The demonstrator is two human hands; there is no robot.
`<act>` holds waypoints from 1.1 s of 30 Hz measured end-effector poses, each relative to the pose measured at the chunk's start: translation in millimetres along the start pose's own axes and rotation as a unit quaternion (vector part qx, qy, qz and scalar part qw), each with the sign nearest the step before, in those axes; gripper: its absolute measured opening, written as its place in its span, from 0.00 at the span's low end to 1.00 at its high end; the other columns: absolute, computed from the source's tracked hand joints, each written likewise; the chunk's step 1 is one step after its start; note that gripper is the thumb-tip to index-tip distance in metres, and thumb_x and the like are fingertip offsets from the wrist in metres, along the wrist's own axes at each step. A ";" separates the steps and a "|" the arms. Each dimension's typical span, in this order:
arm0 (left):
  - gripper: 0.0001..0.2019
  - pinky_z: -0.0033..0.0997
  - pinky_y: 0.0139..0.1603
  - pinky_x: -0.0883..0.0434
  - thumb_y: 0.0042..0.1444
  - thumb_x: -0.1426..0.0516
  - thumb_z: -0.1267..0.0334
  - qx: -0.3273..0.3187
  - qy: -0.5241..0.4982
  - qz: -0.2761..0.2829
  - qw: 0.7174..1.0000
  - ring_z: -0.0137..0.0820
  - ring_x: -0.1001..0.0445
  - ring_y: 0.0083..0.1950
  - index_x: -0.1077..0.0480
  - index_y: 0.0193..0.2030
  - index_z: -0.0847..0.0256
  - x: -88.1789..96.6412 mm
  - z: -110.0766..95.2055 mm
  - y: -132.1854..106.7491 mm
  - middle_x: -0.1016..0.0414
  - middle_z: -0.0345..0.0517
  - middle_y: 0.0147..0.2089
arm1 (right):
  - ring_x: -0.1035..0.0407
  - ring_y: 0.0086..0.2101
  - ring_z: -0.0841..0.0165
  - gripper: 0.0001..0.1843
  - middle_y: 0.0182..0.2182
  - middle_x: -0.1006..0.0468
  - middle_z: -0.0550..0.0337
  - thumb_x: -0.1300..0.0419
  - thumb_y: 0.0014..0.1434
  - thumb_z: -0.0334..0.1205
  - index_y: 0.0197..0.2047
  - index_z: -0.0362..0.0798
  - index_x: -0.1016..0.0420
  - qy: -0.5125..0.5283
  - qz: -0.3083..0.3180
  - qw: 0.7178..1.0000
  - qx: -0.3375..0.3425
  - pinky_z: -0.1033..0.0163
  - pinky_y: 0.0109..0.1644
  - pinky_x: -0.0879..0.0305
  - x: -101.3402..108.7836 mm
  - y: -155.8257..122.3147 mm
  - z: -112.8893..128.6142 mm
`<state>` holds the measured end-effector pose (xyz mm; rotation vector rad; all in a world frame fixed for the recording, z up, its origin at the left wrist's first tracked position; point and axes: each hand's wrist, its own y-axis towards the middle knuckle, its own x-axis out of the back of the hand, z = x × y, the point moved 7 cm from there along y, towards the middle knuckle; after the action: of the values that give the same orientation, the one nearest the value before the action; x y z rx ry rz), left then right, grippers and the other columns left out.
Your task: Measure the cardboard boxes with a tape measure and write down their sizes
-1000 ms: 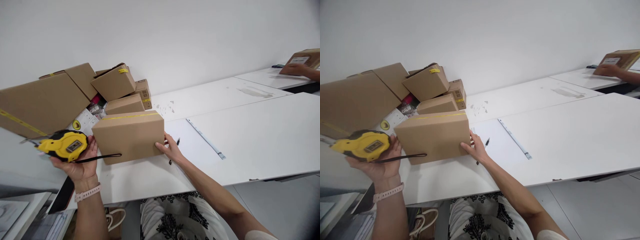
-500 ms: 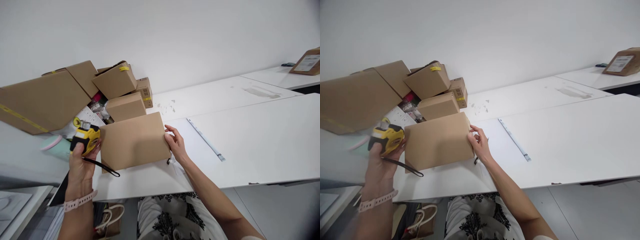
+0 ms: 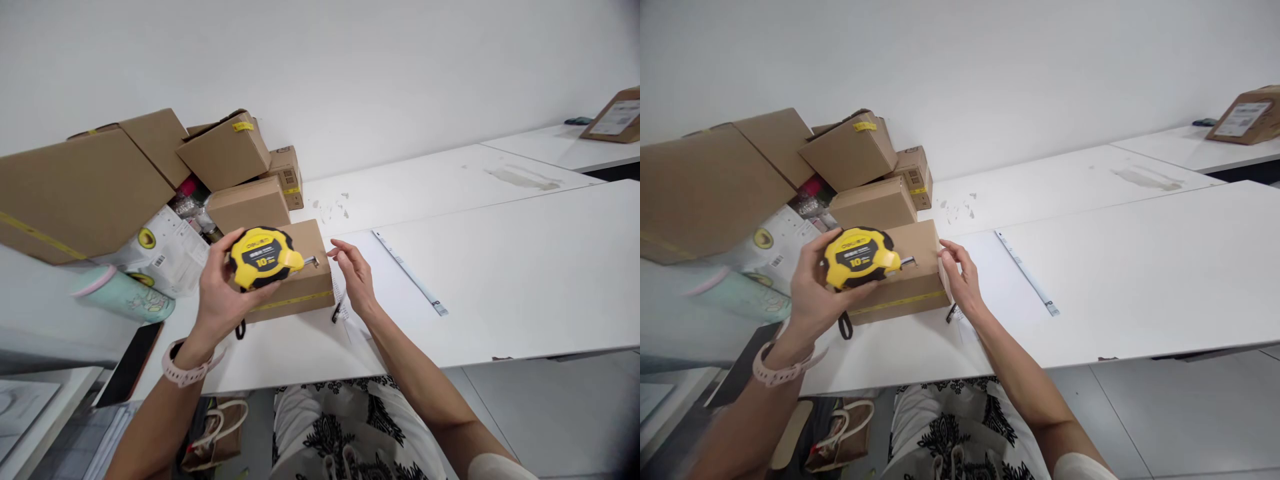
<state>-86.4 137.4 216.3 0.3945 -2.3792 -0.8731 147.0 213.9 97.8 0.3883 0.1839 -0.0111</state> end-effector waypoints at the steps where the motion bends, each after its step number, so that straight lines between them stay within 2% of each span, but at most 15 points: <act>1: 0.45 0.44 0.64 0.26 0.36 0.22 0.60 0.004 -0.016 0.018 1.000 0.48 0.28 0.65 0.30 0.64 0.49 -9.4 -1.2 3.7 0.28 0.48 0.64 | 0.28 0.48 0.60 0.25 0.43 0.19 0.55 0.47 0.69 0.60 0.57 0.54 0.23 -0.001 0.027 1.000 -0.002 0.51 0.59 0.34 -4.0 3.3 6.7; 3: 0.47 0.45 0.64 0.26 0.33 0.21 0.61 0.013 -0.049 0.038 0.998 0.50 0.30 0.67 0.29 0.64 0.48 -24.7 -0.8 10.9 0.29 0.47 0.65 | 0.27 0.44 0.60 0.26 0.38 0.20 0.57 0.49 0.69 0.62 0.55 0.54 0.22 -0.014 0.092 0.996 -0.008 0.53 0.55 0.33 -15.9 11.4 21.1; 5: 0.46 0.45 0.62 0.25 0.33 0.21 0.63 0.031 -0.096 0.048 0.994 0.51 0.31 0.68 0.28 0.63 0.47 -36.3 2.1 17.5 0.30 0.47 0.66 | 0.28 0.40 0.62 0.26 0.36 0.21 0.59 0.47 0.68 0.64 0.52 0.53 0.22 -0.033 0.143 0.989 -0.007 0.55 0.48 0.32 -28.7 21.1 34.8; 8: 0.48 0.42 0.62 0.24 0.36 0.22 0.64 0.086 -0.198 0.081 0.973 0.49 0.29 0.67 0.33 0.66 0.44 -50.7 10.9 25.0 0.31 0.46 0.67 | 0.32 0.36 0.65 0.26 0.34 0.23 0.60 0.43 0.66 0.63 0.51 0.50 0.24 -0.051 0.171 0.984 0.002 0.59 0.41 0.34 -43.1 37.5 47.2; 10: 0.51 0.38 0.58 0.22 0.38 0.22 0.64 0.132 -0.255 0.094 0.953 0.46 0.27 0.65 0.37 0.69 0.42 -55.3 20.3 28.5 0.31 0.45 0.67 | 0.33 0.35 0.66 0.25 0.34 0.25 0.60 0.42 0.65 0.63 0.49 0.49 0.25 -0.060 0.179 0.982 0.002 0.60 0.41 0.35 -49.1 48.0 48.4; 12: 0.51 0.34 0.49 0.19 0.41 0.23 0.62 0.177 -0.284 0.081 0.939 0.44 0.24 0.61 0.40 0.71 0.39 -54.1 33.8 31.3 0.32 0.45 0.68 | 0.33 0.36 0.67 0.25 0.35 0.24 0.60 0.40 0.64 0.62 0.50 0.49 0.25 -0.047 0.203 0.978 -0.004 0.59 0.42 0.35 -54.1 56.6 45.7; 14: 0.49 0.32 0.42 0.19 0.42 0.24 0.62 0.207 -0.296 0.052 0.931 0.43 0.23 0.59 0.39 0.70 0.38 -48.9 47.7 33.9 0.33 0.44 0.69 | 0.31 0.36 0.67 0.26 0.36 0.22 0.59 0.38 0.62 0.62 0.53 0.50 0.25 -0.008 0.258 0.966 -0.027 0.59 0.43 0.33 -60.2 61.6 39.9; 17: 0.49 0.32 0.48 0.19 0.36 0.22 0.66 0.223 -0.311 0.037 0.923 0.42 0.23 0.59 0.34 0.66 0.44 -43.6 61.8 37.0 0.29 0.45 0.65 | 0.31 0.34 0.68 0.27 0.35 0.21 0.59 0.34 0.60 0.59 0.54 0.49 0.23 0.045 0.333 0.938 -0.088 0.59 0.41 0.32 -66.8 64.5 28.4; 21: 0.38 0.36 0.53 0.21 0.32 0.22 0.68 0.230 -0.313 0.084 0.918 0.41 0.21 0.54 0.26 0.54 0.55 -37.2 68.1 39.8 0.21 0.46 0.53 | 0.31 0.33 0.69 0.22 0.38 0.20 0.58 0.30 0.58 0.54 0.51 0.50 0.19 0.059 0.352 0.928 -0.104 0.59 0.40 0.32 -60.6 70.2 20.6; 24: 0.38 0.33 0.51 0.21 0.30 0.22 0.70 0.228 -0.293 0.070 0.926 0.37 0.21 0.50 0.26 0.52 0.56 -7.1 77.0 45.1 0.20 0.45 0.50 | 0.33 0.32 0.70 0.20 0.40 0.20 0.56 0.32 0.58 0.57 0.44 0.50 0.17 0.055 0.295 0.949 -0.096 0.58 0.41 0.34 -34.6 82.2 13.6; 28: 0.42 0.27 0.43 0.20 0.21 0.21 0.72 0.249 -0.234 -0.021 0.940 0.34 0.21 0.44 0.24 0.51 0.57 65.4 110.0 48.9 0.19 0.42 0.45 | 0.36 0.31 0.70 0.23 0.33 0.21 0.59 0.30 0.52 0.62 0.30 0.49 0.19 0.035 0.177 0.979 -0.096 0.59 0.41 0.37 9.1 98.4 -3.2; 31: 0.41 0.26 0.40 0.20 0.19 0.21 0.72 0.278 -0.211 -0.056 0.935 0.34 0.22 0.41 0.24 0.48 0.60 108.6 137.1 41.4 0.18 0.44 0.42 | 0.34 0.34 0.68 0.21 0.30 0.22 0.61 0.28 0.50 0.60 0.29 0.50 0.20 0.000 0.187 0.978 -0.097 0.59 0.43 0.37 10.1 95.7 -14.5; 33: 0.40 0.25 0.38 0.20 0.18 0.21 0.72 0.293 -0.202 -0.066 0.932 0.33 0.22 0.39 0.23 0.47 0.60 125.0 150.0 32.3 0.17 0.43 0.39 | 0.32 0.35 0.66 0.21 0.31 0.21 0.60 0.29 0.52 0.61 0.32 0.50 0.19 -0.019 0.222 0.970 -0.099 0.58 0.44 0.36 -1.4 88.3 -19.1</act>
<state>-278.6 180.0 195.3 0.6617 -3.0161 -0.2845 146.2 302.8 113.8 0.2224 0.0556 0.4376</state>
